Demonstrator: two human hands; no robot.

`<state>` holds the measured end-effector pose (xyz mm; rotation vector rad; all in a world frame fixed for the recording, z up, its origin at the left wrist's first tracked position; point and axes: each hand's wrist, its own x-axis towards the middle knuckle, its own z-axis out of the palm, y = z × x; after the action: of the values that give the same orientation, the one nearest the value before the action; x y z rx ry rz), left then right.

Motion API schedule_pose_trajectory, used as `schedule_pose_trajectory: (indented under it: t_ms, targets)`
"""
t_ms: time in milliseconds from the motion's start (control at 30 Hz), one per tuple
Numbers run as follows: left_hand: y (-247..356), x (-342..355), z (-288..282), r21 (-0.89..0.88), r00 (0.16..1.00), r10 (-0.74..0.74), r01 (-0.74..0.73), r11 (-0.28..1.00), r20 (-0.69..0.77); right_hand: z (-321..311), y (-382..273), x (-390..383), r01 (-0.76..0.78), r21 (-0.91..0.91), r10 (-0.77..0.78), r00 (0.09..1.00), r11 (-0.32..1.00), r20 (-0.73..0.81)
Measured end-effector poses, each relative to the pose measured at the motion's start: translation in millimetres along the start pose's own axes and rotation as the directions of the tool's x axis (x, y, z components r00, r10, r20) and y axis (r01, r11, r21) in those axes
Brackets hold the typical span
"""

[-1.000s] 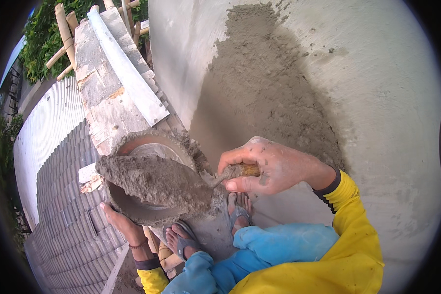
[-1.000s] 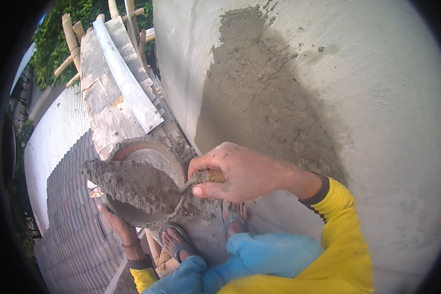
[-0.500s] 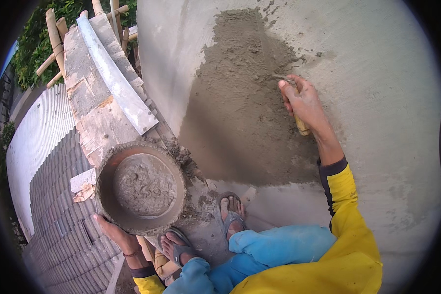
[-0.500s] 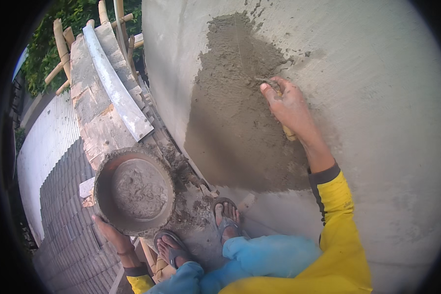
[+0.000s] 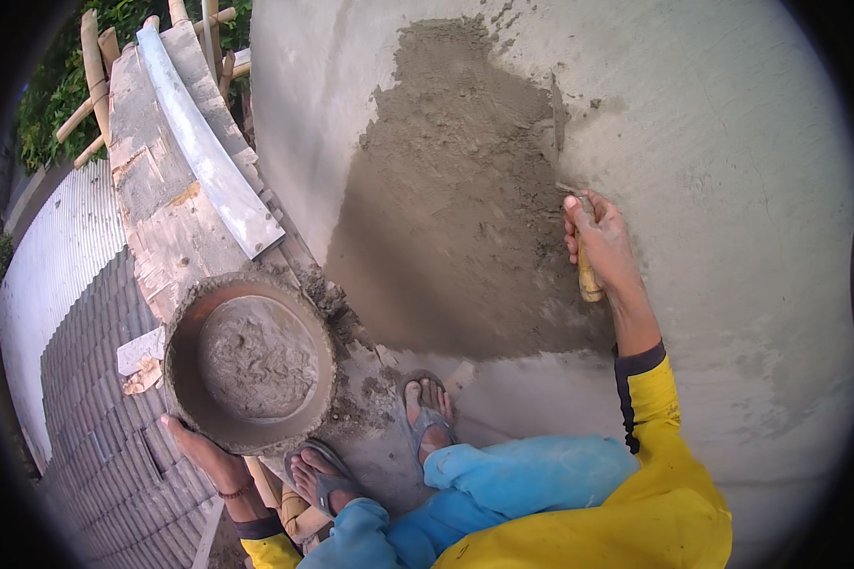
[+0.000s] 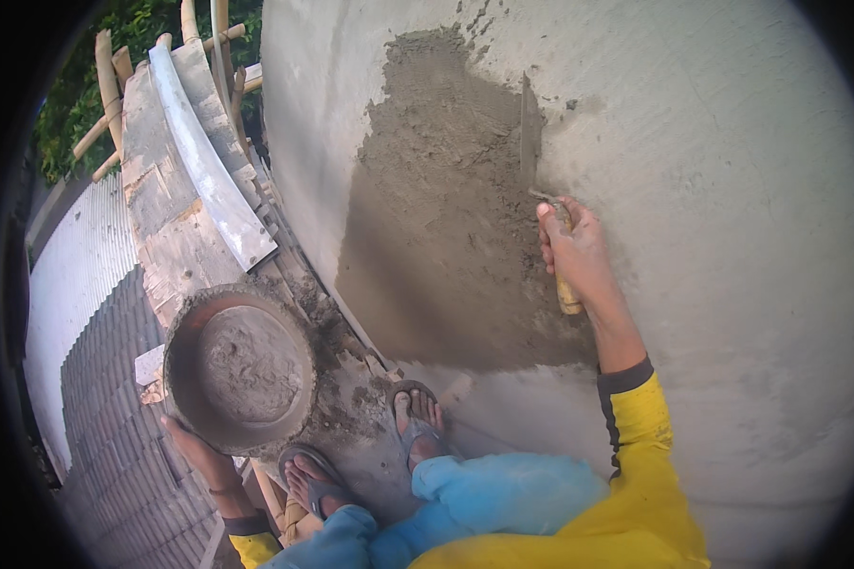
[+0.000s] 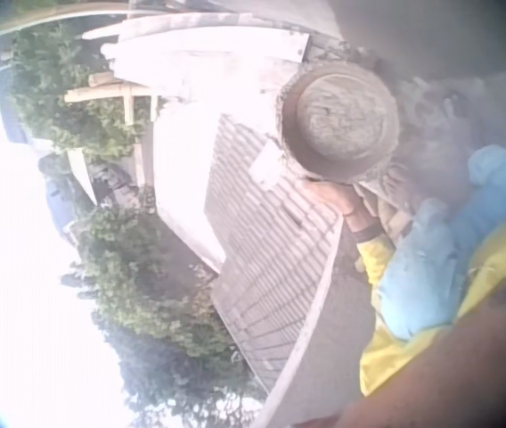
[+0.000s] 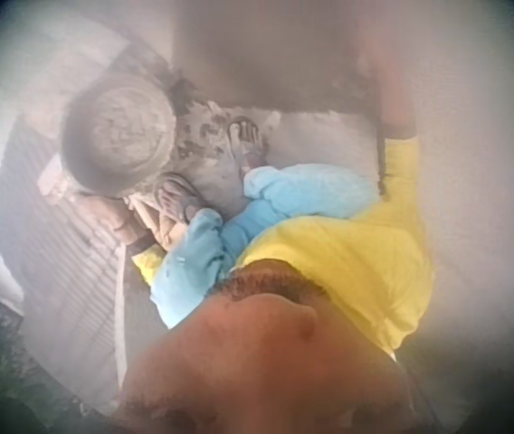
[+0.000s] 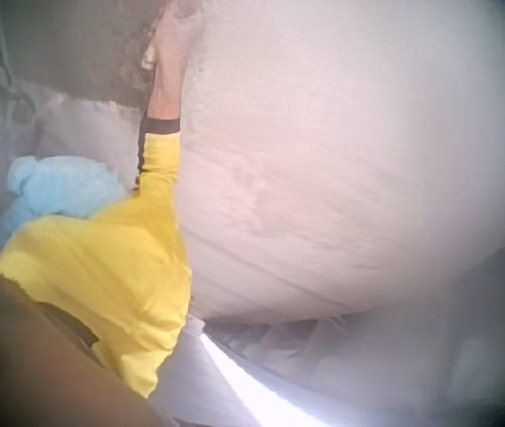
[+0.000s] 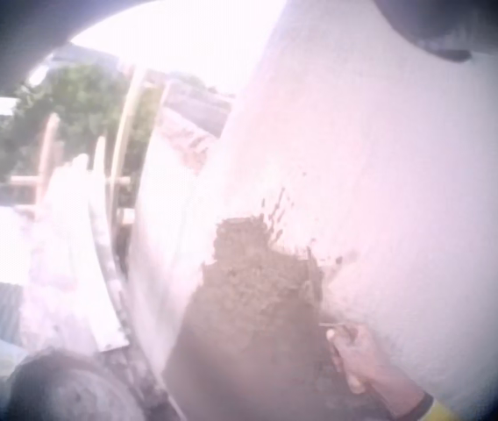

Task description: The person scoops wet cement from a bucket with a trowel and applies it to a vertical wall, spreading and smoothing the surface. The person then uses a straightedge to level the applied cement.

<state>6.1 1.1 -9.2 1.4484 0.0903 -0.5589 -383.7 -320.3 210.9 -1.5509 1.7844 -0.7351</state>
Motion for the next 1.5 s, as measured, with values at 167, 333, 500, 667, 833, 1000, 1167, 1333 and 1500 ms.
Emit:
schedule_pose_trajectory:
  t_ms: [167,333,500,667,833,1000,1167,1333,1500]
  targets:
    - [0,3,-2,0.017,0.999,-0.014,0.013,1.000,0.041,-35,-5,-34,0.025,-0.205,-0.049,0.992,0.978,-0.113]
    - [-2,5,-3,-0.064,0.997,-0.080,0.078,0.995,-0.020,-22,-21,-70,0.372,-0.713,-0.376,0.912,0.594,0.163]
    - [-5,6,-6,-0.104,0.997,-0.074,0.077,0.992,0.036,-5,-16,-82,0.458,-0.240,-0.127,0.636,0.856,0.761]
    - [-7,10,-10,-0.109,0.994,-0.098,0.102,0.989,0.041,40,26,-60,-0.275,0.093,-0.091,0.020,0.957,0.996]
    - [5,1,2,-0.106,0.995,-0.096,0.096,0.990,0.006,68,9,-50,0.382,-0.551,-0.242,0.919,0.742,0.312]
    - [21,-14,26,0.075,0.999,-0.050,0.052,0.996,-0.017,39,-26,-70,0.607,-0.651,-0.523,0.774,0.455,0.357]
    - [21,-31,53,0.360,0.959,0.271,-0.224,0.905,-0.085,102,-6,-58,0.835,-0.549,-0.575,0.429,-0.043,0.697]
    - [28,-47,75,0.365,0.946,0.323,-0.289,0.885,-0.032,190,-1,-65,0.912,-0.394,-0.550,0.272,-0.115,0.790]
    - [25,-51,78,0.408,0.930,0.361,-0.302,0.862,-0.073,205,6,-87,0.944,-0.103,-0.524,0.263,0.314,0.810]
